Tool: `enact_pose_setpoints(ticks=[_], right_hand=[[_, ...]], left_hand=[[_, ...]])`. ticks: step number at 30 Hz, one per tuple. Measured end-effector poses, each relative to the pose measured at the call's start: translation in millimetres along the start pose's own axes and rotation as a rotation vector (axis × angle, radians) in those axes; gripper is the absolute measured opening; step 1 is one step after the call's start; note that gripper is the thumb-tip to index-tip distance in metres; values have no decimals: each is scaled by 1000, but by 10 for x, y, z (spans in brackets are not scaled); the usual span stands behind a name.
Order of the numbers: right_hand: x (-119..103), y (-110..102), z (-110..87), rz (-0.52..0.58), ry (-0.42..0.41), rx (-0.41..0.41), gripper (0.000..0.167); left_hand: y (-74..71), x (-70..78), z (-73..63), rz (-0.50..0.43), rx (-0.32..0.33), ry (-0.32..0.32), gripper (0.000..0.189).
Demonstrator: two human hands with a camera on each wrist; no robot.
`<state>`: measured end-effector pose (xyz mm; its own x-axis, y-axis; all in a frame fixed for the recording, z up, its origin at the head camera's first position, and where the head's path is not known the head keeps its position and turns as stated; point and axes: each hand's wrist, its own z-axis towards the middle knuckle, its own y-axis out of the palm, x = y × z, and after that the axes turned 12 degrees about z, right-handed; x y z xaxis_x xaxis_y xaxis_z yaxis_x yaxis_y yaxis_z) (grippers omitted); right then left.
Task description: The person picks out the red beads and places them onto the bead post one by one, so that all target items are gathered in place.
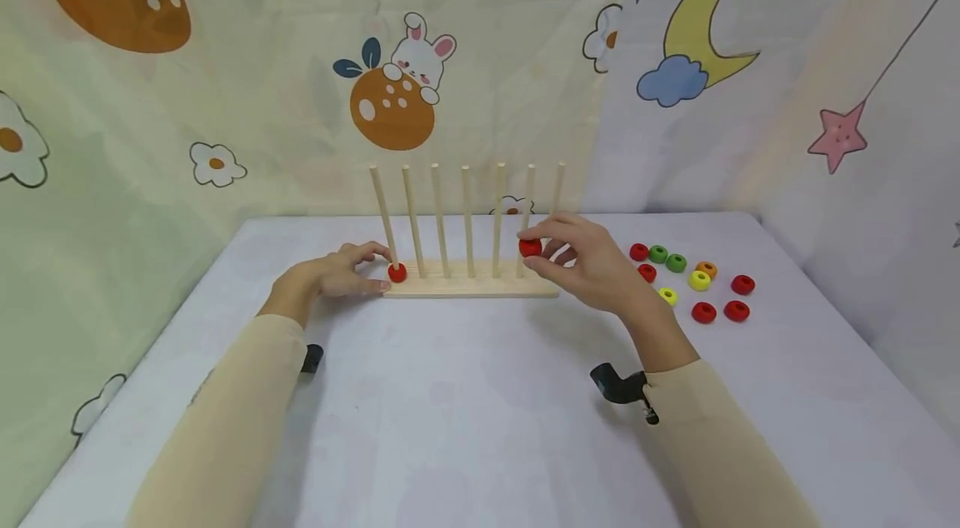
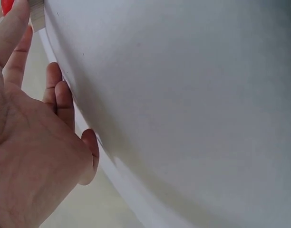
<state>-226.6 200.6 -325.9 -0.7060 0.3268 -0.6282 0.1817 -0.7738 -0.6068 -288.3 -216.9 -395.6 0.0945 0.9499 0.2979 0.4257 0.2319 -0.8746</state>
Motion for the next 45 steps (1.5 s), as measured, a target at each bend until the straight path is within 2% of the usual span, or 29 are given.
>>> enact_pose_setpoints(ticks=[8,15,20,26,35,45], right_hand=[[-95,103,170,47,-48,41,32],[-123,141,293,95,-107,40,35],[-143,156,358,97,-123,38,36],[-200,268,463,157,-130,65,34],[-285,450,681,219,-229,66,35],[-336,601,846,197,-290,81,35]], left_hand=[[-63,-4,-60,6,7,-3,51],[-24,79,-179,3,31,50,55],[25,109,-170,17,47,31,53],[25,111,-182,19,43,26,54],[5,92,-196,17,57,37,53],[1,104,-214,15,60,19,53]])
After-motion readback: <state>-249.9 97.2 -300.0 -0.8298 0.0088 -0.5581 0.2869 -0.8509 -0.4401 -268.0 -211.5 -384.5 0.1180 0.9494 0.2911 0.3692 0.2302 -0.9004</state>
